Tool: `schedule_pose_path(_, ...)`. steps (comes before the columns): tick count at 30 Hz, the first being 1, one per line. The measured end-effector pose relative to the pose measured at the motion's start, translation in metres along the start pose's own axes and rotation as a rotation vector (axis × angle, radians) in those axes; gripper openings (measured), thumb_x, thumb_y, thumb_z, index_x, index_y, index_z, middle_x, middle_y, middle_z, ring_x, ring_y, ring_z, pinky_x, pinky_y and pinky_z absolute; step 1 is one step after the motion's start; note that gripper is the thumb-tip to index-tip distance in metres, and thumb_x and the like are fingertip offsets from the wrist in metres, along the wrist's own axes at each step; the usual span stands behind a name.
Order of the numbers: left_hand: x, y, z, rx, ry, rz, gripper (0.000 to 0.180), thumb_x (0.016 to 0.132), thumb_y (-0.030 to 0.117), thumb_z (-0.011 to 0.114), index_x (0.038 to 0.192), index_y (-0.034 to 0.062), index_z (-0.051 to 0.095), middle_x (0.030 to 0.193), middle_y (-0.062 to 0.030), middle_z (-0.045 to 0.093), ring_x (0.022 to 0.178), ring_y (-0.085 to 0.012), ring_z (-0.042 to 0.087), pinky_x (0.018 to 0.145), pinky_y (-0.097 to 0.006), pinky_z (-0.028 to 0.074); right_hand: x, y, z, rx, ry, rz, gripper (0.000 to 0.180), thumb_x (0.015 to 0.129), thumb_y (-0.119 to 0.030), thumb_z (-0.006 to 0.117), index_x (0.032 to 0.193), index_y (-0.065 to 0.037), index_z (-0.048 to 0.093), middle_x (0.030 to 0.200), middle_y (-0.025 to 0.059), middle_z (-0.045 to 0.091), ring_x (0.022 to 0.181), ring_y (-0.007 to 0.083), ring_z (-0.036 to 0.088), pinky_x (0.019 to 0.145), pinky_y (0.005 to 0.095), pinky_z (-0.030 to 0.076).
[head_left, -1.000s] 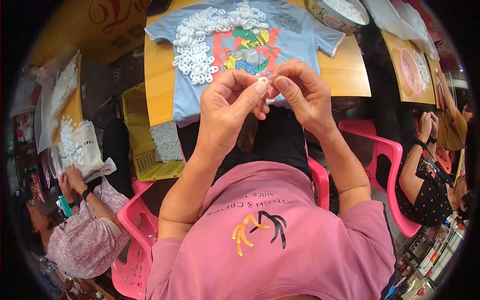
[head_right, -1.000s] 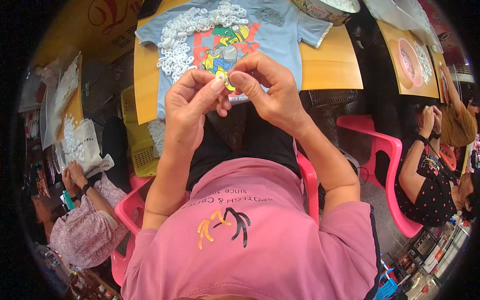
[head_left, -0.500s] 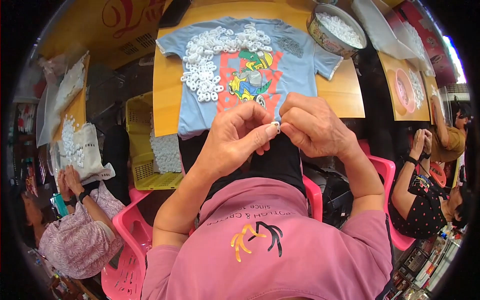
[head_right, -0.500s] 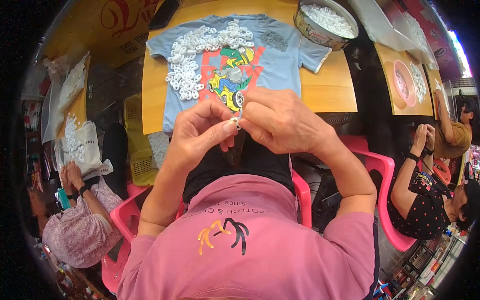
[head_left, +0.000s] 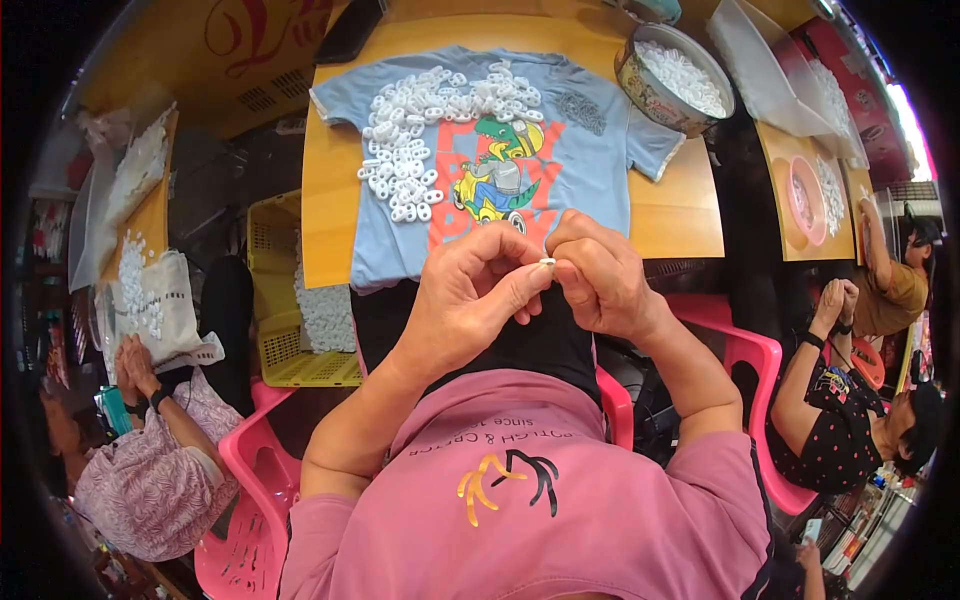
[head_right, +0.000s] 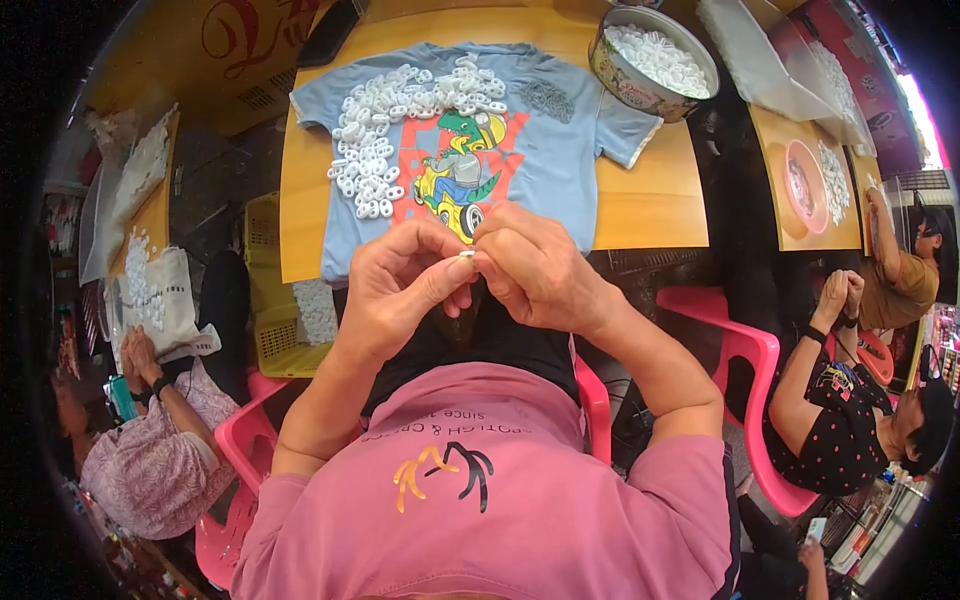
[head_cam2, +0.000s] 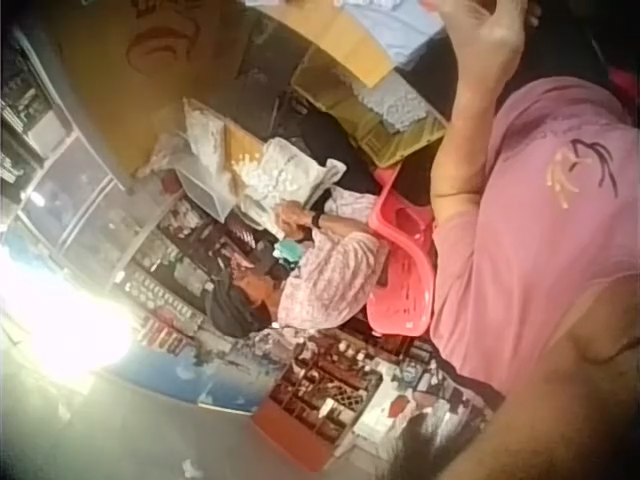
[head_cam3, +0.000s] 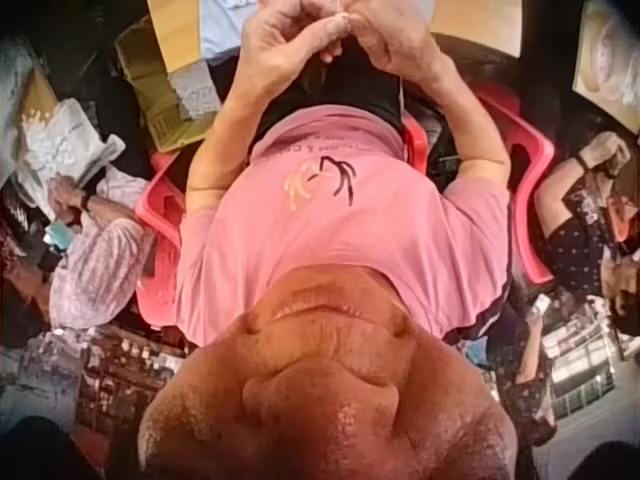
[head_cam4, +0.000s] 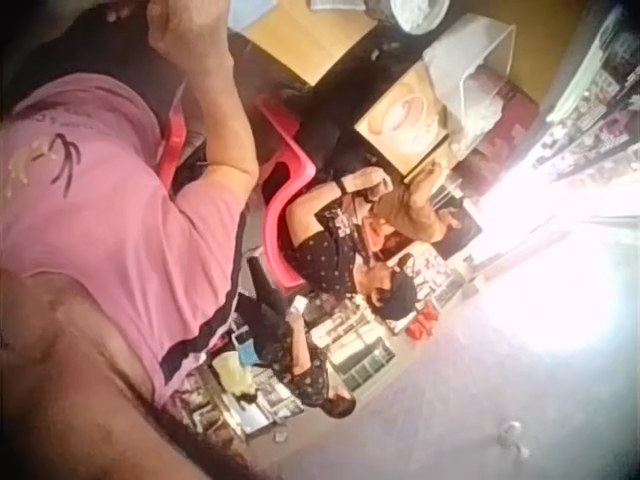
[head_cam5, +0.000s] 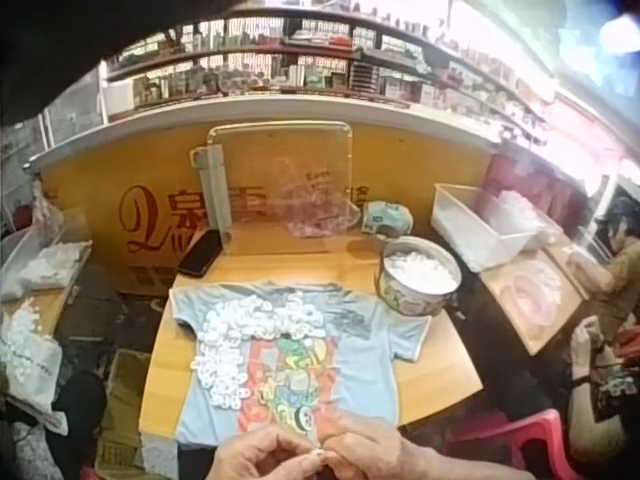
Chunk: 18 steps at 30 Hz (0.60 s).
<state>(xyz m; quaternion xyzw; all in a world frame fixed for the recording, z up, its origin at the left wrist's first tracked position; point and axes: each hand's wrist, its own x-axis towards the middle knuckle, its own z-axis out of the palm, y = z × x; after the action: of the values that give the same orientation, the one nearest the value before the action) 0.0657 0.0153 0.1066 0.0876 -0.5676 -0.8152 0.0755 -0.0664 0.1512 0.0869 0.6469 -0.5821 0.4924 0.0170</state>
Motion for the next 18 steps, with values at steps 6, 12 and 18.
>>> schedule_pose_path(6,0.011,-0.016,0.000,0.062,0.087,0.080,0.007,0.092,0.005,0.062,0.092,-0.0012,0.059,0.077,-0.0032,0.061,0.065,-0.0073,0.059,0.057,-0.021,0.049,-0.007,0.012,0.011,-0.081,0.087,0.065,0.013,0.097,-0.008,0.049,0.088,0.002,0.051,0.079,0.0132,0.054,0.062,0.0256,0.051,0.053,0.0344,0.042)
schedule_pose_path(12,0.043,-0.044,-0.023,0.040,0.186,0.028,0.011,0.093,0.009,0.061,0.094,-0.0022,0.059,0.076,-0.0049,0.062,0.065,-0.0090,0.061,0.058,-0.023,0.051,0.008,0.076,-0.013,0.062,-0.071,0.407,0.019,0.098,-0.013,0.051,0.089,0.002,0.060,0.081,0.0110,0.058,0.069,0.0212,0.056,0.062,0.0310,0.045)
schedule_pose_path(18,0.048,-0.049,-0.038,0.027,0.237,0.023,0.012,0.093,0.009,0.062,0.096,-0.0020,0.058,0.077,-0.0050,0.062,0.067,-0.0091,0.061,0.060,-0.023,0.052,0.029,0.147,-0.013,-0.463,0.014,0.442,0.022,0.093,-0.022,0.059,0.096,-0.001,0.068,0.084,0.0109,0.065,0.073,0.0209,0.061,0.068,0.0321,0.048)
